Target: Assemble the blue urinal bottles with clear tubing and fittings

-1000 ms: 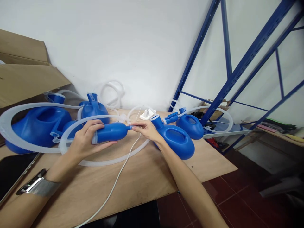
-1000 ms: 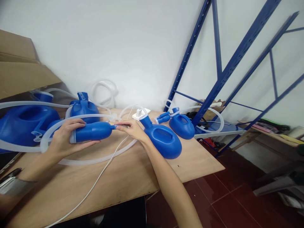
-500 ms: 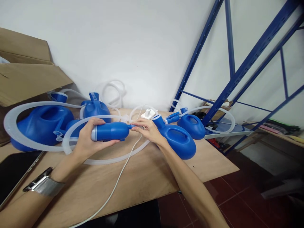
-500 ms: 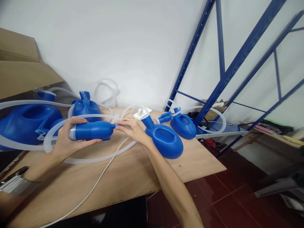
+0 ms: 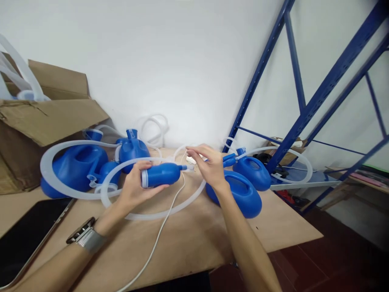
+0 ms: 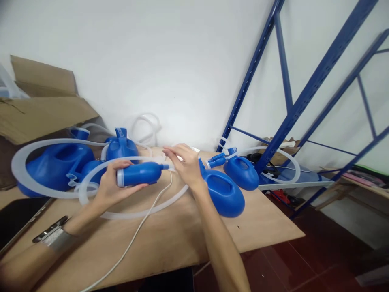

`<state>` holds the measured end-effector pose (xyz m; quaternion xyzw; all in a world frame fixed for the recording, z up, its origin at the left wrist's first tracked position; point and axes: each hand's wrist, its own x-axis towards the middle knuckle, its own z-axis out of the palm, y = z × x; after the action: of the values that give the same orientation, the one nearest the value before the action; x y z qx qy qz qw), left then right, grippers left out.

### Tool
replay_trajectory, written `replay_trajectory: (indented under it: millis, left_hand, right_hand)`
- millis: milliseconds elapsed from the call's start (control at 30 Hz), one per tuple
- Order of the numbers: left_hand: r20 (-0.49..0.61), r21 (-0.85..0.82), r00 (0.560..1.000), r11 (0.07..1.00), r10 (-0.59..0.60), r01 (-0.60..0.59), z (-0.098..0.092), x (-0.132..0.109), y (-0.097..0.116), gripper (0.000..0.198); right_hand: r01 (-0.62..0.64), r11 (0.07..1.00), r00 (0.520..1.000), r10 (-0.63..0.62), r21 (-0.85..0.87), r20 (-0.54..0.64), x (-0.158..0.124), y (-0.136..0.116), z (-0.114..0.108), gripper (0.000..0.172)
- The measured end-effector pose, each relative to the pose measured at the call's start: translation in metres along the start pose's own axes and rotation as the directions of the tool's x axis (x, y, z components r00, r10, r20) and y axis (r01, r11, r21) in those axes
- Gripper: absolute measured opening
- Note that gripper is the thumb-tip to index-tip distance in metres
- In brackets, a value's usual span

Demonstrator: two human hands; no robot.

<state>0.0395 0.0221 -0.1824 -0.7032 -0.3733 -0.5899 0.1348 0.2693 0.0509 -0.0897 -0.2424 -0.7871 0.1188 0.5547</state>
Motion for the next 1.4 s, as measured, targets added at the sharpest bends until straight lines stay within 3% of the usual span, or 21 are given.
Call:
replay_trajectory:
  millis: [133,233,333,433,500,600,733,833,967,1133,1233,1400]
  left_hand:
    - [0.041,0.033,0.991,0.991,-0.129,0.128,-0.012,0.004,-0.012,0.065]
    - [0.025,0.065,0.979,0.978,-0.201,0.199,-0.022,0.010,-0.015,0.063]
    - [-0.019,0.107,0.962,0.956,-0.273,0.273,-0.029,0.016,-0.014,0.063]
    - [-0.055,0.118,0.961,0.953,-0.273,0.278,-0.033,0.018,-0.012,0.059]
    - [-0.055,0.108,0.972,0.966,-0.228,0.233,-0.033,0.018,-0.009,0.056]
    - [-0.050,0.092,0.985,0.981,-0.165,0.169,-0.031,0.017,-0.005,0.056]
    - [-0.051,0.077,0.986,0.984,-0.156,0.160,-0.028,0.016,-0.004,0.054]
    - [-0.041,0.080,0.985,0.982,-0.167,0.170,-0.028,0.015,-0.005,0.056]
    - [-0.032,0.083,0.987,0.983,-0.161,0.163,-0.027,0.012,-0.007,0.056]
    - [0.004,0.082,0.998,0.995,-0.063,0.062,-0.022,0.008,-0.006,0.055]
    - [0.026,0.069,1.000,0.998,-0.003,0.001,-0.019,0.006,-0.006,0.051]
    - [0.023,0.076,0.999,0.997,0.027,-0.028,-0.017,0.002,-0.005,0.051]
  right_hand:
    - [-0.052,0.999,0.997,0.051,-0.009,-0.056,-0.006,0.011,-0.013,0.028]
    - [-0.240,0.970,0.961,0.231,-0.038,-0.153,-0.020,0.033,-0.003,0.035]
    - [-0.497,0.864,0.862,0.502,0.077,-0.074,-0.033,0.054,0.015,0.042]
    - [-0.699,0.637,0.700,0.703,0.324,0.128,-0.043,0.065,0.034,0.047]
    - [-0.701,0.489,0.652,0.735,0.518,0.188,-0.049,0.067,0.045,0.049]
    - [-0.594,0.318,0.649,0.733,0.739,0.206,-0.056,0.067,0.054,0.052]
    - [-0.501,0.200,0.633,0.748,0.842,0.200,-0.060,0.070,0.056,0.050]
    - [-0.490,0.230,0.635,0.755,0.841,0.163,-0.062,0.074,0.057,0.045]
    - [-0.464,0.418,0.695,0.718,0.781,0.029,-0.063,0.075,0.061,0.043]
    - [-0.449,0.612,0.758,0.646,0.651,-0.085,-0.063,0.068,0.063,0.045]
    - [-0.453,0.665,0.789,0.609,0.594,-0.081,-0.064,0.061,0.065,0.045]
    - [-0.457,0.695,0.800,0.594,0.556,-0.086,-0.063,0.053,0.066,0.044]
